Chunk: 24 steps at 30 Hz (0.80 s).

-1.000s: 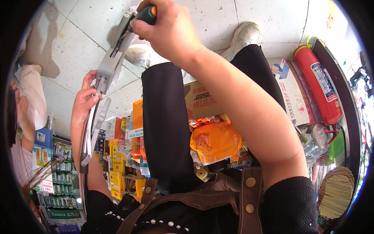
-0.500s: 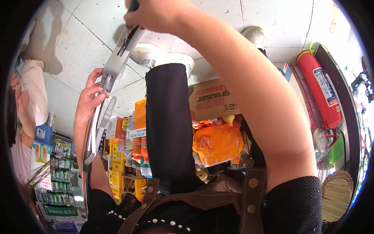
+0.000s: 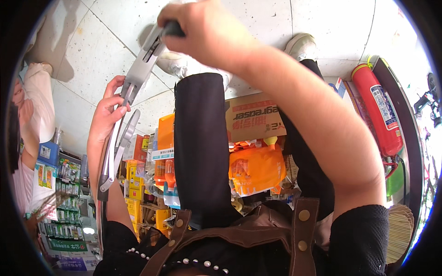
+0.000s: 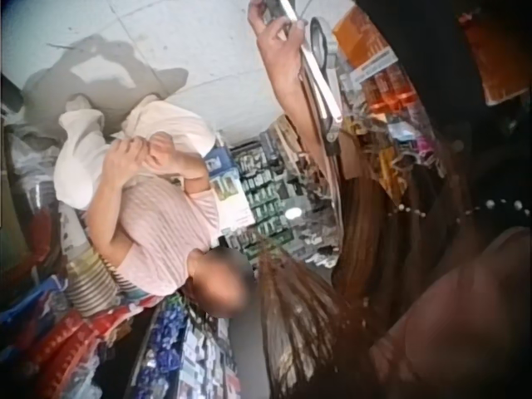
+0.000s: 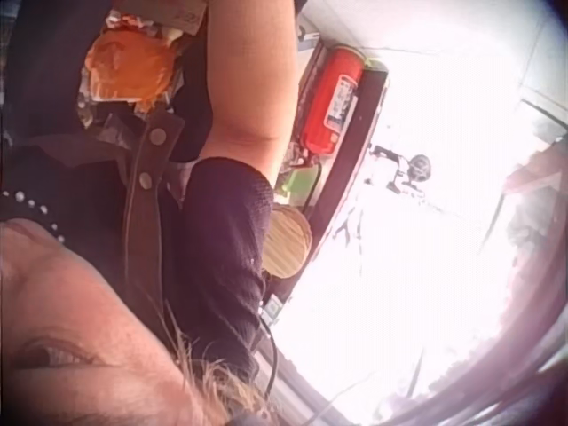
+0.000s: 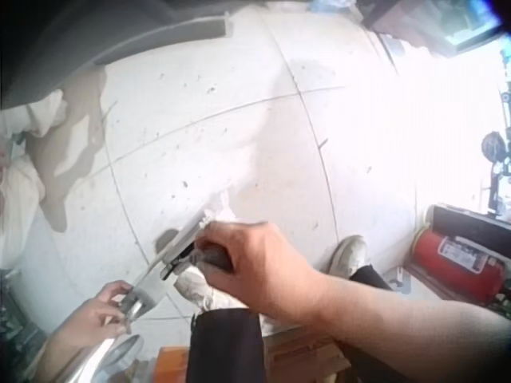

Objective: The person kneels on the floor and uses a screwdriver to tighten screws on a mop head, securing it to the handle. Another person assists by holding the mop steady.

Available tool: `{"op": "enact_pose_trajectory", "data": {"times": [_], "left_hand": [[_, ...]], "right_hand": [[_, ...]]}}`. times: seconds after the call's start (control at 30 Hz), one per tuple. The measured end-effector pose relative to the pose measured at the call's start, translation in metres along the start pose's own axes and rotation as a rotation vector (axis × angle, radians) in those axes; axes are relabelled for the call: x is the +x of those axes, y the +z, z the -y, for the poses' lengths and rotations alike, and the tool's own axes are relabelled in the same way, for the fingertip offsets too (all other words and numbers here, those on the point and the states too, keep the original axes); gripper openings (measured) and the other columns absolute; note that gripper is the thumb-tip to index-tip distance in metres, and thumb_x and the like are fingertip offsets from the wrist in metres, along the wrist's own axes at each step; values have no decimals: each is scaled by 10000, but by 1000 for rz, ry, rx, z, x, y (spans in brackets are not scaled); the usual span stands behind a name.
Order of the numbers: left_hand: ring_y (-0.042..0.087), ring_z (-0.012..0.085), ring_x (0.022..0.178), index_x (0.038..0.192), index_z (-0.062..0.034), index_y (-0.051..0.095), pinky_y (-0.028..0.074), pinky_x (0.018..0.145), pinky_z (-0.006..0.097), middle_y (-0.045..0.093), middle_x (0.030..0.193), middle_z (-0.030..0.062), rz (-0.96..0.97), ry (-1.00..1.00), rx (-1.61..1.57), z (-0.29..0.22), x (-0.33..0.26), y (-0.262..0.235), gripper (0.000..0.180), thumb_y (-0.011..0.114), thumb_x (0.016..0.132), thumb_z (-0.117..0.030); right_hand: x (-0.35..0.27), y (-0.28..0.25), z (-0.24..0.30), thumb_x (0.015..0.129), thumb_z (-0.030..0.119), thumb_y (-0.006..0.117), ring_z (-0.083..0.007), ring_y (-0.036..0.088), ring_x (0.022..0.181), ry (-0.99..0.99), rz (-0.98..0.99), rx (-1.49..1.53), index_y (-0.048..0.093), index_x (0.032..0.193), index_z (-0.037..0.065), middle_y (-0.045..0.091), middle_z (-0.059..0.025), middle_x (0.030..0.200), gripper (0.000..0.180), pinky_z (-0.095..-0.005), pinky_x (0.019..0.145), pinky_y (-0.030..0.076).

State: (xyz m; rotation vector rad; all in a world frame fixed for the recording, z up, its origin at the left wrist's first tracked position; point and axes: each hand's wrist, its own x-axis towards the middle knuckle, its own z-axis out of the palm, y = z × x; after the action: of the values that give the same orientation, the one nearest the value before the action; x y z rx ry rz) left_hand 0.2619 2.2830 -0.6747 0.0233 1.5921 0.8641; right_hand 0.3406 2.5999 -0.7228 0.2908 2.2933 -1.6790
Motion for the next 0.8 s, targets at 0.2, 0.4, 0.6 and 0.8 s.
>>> {"op": "enact_pose_trajectory", "data": {"times": [0.2,0.4,0.6,0.8], "left_hand": [[347,278,1315,712,-13,640,234,1109,419,404,1416,89,-17,-32,-39,-2,-2,3,93,688,713,-92],[341,278,1314,706,-15,615,235,1108,415,395,1421,89,-10,-46,-51,-3,0,3,98,680,725,-86],[336,288,1322,717,-11,608,239,1103,407,383,1430,97,-22,-57,30,2,1,4,116,666,752,-106],[341,288,1324,719,-2,655,287,1071,389,380,1440,99,-20,-24,-1,3,-3,-1,110,655,757,-105]], "right_hand": [[44,-28,27,831,75,658,-164,643,652,599,199,207,621,972,-75,676,-153,747,210,-297,614,509],[15,-22,2,847,88,662,-151,640,660,318,121,264,622,982,-63,687,-138,770,207,-276,633,518],[3,-13,-5,860,99,654,-131,623,657,358,0,329,614,989,-57,665,-118,758,206,-264,619,516],[6,-29,9,880,94,639,-116,612,671,438,-35,326,600,1010,-53,645,-93,769,200,-247,617,513]]}}
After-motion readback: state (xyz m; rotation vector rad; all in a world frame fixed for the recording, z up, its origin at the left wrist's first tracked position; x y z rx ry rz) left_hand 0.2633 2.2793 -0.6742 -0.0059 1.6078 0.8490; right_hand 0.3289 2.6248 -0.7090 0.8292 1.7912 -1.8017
